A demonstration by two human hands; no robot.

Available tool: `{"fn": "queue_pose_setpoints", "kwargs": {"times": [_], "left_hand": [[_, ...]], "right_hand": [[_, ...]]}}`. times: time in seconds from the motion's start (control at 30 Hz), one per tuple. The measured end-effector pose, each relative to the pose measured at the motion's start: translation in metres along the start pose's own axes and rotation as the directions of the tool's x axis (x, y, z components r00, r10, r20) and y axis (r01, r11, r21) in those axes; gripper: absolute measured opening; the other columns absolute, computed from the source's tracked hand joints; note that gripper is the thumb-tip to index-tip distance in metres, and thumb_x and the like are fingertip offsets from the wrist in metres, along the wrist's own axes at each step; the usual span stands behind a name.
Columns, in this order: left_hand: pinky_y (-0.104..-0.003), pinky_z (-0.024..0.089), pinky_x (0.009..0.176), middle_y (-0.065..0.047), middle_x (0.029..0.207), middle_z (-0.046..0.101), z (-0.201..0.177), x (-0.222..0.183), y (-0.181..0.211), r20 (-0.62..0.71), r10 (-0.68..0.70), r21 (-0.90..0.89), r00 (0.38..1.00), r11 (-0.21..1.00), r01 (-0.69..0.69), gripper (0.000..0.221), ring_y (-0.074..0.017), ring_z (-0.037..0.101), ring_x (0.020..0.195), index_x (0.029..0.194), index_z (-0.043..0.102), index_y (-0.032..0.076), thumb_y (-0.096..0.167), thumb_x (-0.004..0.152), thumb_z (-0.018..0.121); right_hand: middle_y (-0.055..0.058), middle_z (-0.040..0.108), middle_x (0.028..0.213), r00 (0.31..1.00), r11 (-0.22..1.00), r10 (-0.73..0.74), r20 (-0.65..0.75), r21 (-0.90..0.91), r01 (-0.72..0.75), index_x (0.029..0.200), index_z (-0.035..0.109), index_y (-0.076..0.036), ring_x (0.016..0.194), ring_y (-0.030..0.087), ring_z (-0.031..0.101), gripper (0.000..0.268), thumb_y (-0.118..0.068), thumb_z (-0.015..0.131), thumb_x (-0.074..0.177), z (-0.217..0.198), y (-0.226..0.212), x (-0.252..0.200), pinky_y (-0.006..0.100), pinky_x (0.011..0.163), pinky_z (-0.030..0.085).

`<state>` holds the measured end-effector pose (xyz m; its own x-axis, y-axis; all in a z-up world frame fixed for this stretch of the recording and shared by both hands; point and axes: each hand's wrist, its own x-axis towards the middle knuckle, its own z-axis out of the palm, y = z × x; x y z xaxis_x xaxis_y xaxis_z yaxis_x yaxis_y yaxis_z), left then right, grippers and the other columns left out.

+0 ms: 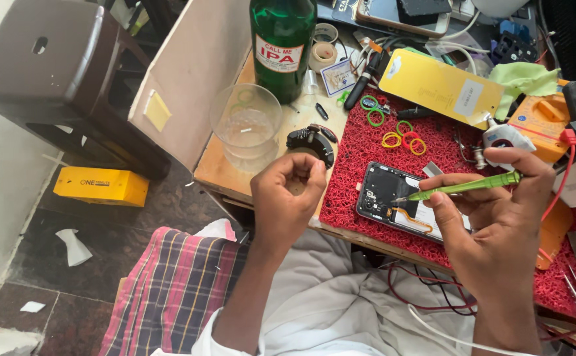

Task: The person uses a green screwdriver to remove screws from the back of a disassembled smartphone. They place the screws into a clear plastic cup and continue unscrewing additional fasteners from the device.

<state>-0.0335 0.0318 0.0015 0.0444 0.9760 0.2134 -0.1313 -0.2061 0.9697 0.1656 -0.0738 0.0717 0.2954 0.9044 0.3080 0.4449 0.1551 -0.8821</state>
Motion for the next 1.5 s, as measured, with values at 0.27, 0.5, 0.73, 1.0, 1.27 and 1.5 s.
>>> {"fn": "queue_pose_setpoints", "kwargs": {"times": [0.27, 0.5, 0.73, 1.0, 1.27, 1.5], "left_hand": [[-0.026, 0.057, 0.079, -0.006, 0.093, 0.073, -0.004, -0.025, 0.013, 0.258, 0.228, -0.035, 0.939, 0.973, -0.227, 0.005, -0.0108, 0.069, 0.084, 0.096, 0.070, 0.000, 0.003, 0.095, 0.072], [-0.035, 0.057, 0.092, -0.012, 0.106, 0.069, -0.002, -0.028, 0.023, 0.426, 0.371, -0.011, 0.825, 0.914, -0.406, 0.012, -0.0267, 0.070, 0.101, 0.106, 0.062, 0.000, 0.005, 0.100, 0.070], [-0.037, 0.056, 0.092, -0.013, 0.106, 0.067, -0.004, -0.027, 0.025, 0.438, 0.420, 0.026, 0.795, 0.878, -0.478, 0.013, -0.0283, 0.067, 0.102, 0.107, 0.061, 0.000, 0.004, 0.100, 0.070], [-0.037, 0.055, 0.091, -0.012, 0.106, 0.065, -0.004, -0.027, 0.026, 0.447, 0.437, 0.043, 0.780, 0.861, -0.507, 0.013, -0.0282, 0.066, 0.101, 0.107, 0.061, 0.001, 0.005, 0.100, 0.071], [-0.037, 0.055, 0.090, -0.011, 0.104, 0.065, -0.002, -0.027, 0.026, 0.446, 0.445, 0.046, 0.777, 0.855, -0.516, 0.012, -0.0276, 0.066, 0.099, 0.106, 0.061, 0.001, 0.005, 0.100, 0.072], [-0.036, 0.056, 0.087, -0.011, 0.103, 0.067, -0.003, -0.026, 0.025, 0.421, 0.462, 0.025, 0.780, 0.854, -0.519, 0.013, -0.0258, 0.068, 0.096, 0.106, 0.064, 0.002, 0.004, 0.098, 0.074]], "right_hand": [[0.024, 0.071, 0.110, 0.999, 0.992, -0.036, 0.026, 0.125, 0.032, 0.139, 0.025, -0.012, 0.101, 0.021, 0.074, 0.057, 0.013, 0.061, 0.103, 0.009, -0.028, 0.000, 0.025, 0.086, 0.059], [0.026, 0.072, 0.110, 0.996, 0.989, -0.084, 0.012, 0.121, 0.082, 0.133, 0.024, -0.011, 0.097, 0.020, 0.074, 0.055, 0.011, 0.060, 0.098, 0.012, -0.050, -0.001, 0.023, 0.077, 0.057], [0.027, 0.074, 0.109, 1.000, 0.994, -0.024, 0.019, 0.108, 0.022, 0.131, 0.024, -0.011, 0.083, 0.015, 0.072, 0.053, 0.010, 0.060, 0.097, 0.011, -0.054, -0.005, 0.017, 0.062, 0.050], [0.027, 0.069, 0.110, 0.996, 0.992, -0.082, 0.029, 0.101, 0.078, 0.131, 0.023, -0.008, 0.102, 0.023, 0.074, 0.055, 0.012, 0.060, 0.096, 0.011, -0.053, -0.007, 0.024, 0.081, 0.058], [0.027, 0.068, 0.115, 0.982, 0.983, -0.175, 0.068, 0.071, 0.170, 0.130, 0.022, -0.008, 0.113, 0.028, 0.072, 0.054, 0.013, 0.059, 0.097, 0.010, -0.052, -0.011, 0.032, 0.097, 0.061], [0.026, 0.068, 0.116, 0.976, 0.978, -0.202, 0.077, 0.059, 0.198, 0.130, 0.022, -0.008, 0.113, 0.027, 0.073, 0.054, 0.012, 0.060, 0.097, 0.010, -0.051, -0.010, 0.032, 0.097, 0.061]]}}
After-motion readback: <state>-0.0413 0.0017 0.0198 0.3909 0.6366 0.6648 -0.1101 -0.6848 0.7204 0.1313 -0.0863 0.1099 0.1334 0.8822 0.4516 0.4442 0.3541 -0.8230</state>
